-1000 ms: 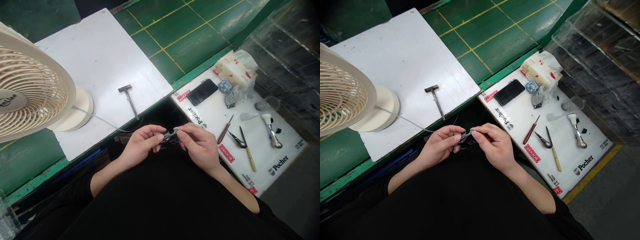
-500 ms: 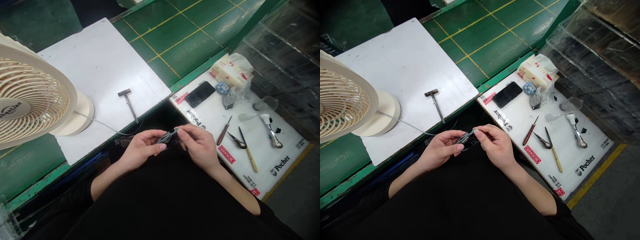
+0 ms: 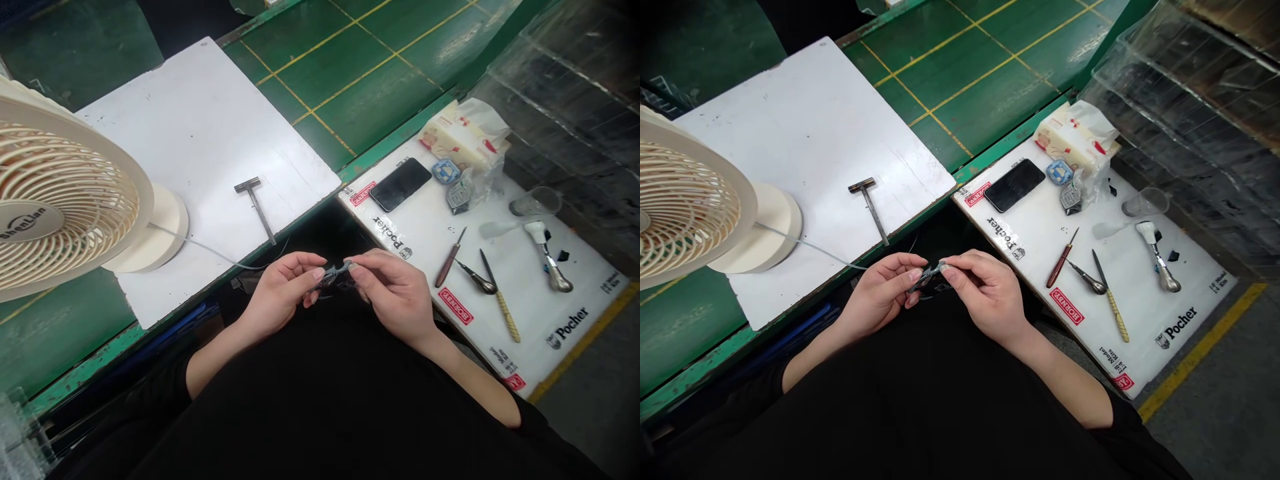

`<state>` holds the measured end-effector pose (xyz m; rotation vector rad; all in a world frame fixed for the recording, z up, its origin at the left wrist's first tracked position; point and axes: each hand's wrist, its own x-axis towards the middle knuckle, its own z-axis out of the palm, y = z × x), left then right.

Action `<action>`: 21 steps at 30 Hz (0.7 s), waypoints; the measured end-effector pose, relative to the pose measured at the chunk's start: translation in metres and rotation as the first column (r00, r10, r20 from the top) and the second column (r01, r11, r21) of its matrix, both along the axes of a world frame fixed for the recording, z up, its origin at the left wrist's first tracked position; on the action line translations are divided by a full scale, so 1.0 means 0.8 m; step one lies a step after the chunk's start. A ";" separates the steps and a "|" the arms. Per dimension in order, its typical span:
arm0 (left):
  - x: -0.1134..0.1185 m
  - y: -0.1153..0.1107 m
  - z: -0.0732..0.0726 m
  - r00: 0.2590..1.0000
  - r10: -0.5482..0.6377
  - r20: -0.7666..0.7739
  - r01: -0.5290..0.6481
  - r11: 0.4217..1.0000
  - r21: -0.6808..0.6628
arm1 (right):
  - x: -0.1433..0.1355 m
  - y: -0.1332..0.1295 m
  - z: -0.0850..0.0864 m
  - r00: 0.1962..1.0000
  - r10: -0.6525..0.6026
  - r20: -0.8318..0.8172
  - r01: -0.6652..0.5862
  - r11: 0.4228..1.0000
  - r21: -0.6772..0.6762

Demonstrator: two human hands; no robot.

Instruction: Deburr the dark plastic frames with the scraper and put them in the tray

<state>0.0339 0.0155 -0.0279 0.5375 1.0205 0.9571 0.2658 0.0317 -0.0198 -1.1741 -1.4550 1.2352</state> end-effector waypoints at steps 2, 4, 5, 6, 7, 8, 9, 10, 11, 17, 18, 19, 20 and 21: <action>0.000 0.000 -0.001 1.000 -0.001 0.003 0.001 1.000 -0.007 | 0.001 0.000 -0.001 1.000 0.004 -0.003 -0.004 1.000 -0.002; 0.001 0.000 0.001 1.000 -0.003 0.014 0.003 1.000 -0.018 | 0.002 0.001 -0.002 1.000 0.007 -0.014 -0.007 1.000 -0.012; 0.001 0.001 0.002 1.000 -0.003 0.022 0.004 1.000 -0.025 | 0.003 0.002 -0.002 1.000 0.006 -0.021 -0.006 1.000 -0.020; 0.001 0.001 0.004 1.000 0.001 0.031 0.000 0.999 -0.032 | 0.004 0.003 -0.002 1.000 0.000 -0.027 -0.001 1.000 -0.028; 0.001 0.002 0.006 0.999 0.007 0.039 -0.005 0.999 -0.038 | 0.004 0.003 -0.001 1.000 -0.007 -0.031 0.006 0.999 -0.038; 0.002 0.002 0.008 0.999 0.014 0.049 -0.012 0.999 -0.041 | 0.005 0.004 0.000 0.999 -0.016 -0.034 0.014 0.999 -0.051; 0.002 0.002 0.010 0.998 0.019 0.057 -0.017 0.999 -0.041 | 0.006 0.004 0.001 0.999 -0.025 -0.037 0.023 0.997 -0.069; 0.002 0.002 0.011 0.998 0.021 0.065 -0.018 0.999 -0.038 | 0.006 0.004 0.003 0.999 -0.033 -0.041 0.029 0.995 -0.094; 0.002 0.002 0.012 0.997 0.019 0.072 -0.017 0.999 -0.029 | 0.007 0.004 0.004 0.998 -0.043 -0.046 0.037 0.992 -0.121; -0.003 0.001 -0.001 1.000 0.021 0.012 -0.022 0.996 0.083 | 0.010 0.008 -0.004 0.983 -0.147 -0.111 0.115 0.961 -0.252; -0.004 0.002 -0.004 1.000 0.019 -0.016 -0.017 0.995 0.100 | 0.010 0.010 -0.006 0.980 -0.165 -0.112 0.133 0.959 -0.250; -0.005 0.003 -0.006 0.999 0.025 -0.042 -0.020 0.993 0.113 | 0.010 0.012 -0.007 0.978 -0.179 -0.109 0.149 0.959 -0.242; -0.005 0.005 -0.005 0.997 0.037 -0.062 -0.029 0.992 0.123 | 0.011 0.013 -0.006 0.977 -0.183 -0.106 0.154 0.959 -0.237; -0.005 0.006 -0.003 0.995 0.057 -0.076 -0.047 0.990 0.131 | 0.012 0.015 -0.002 0.979 -0.176 -0.102 0.147 0.959 -0.242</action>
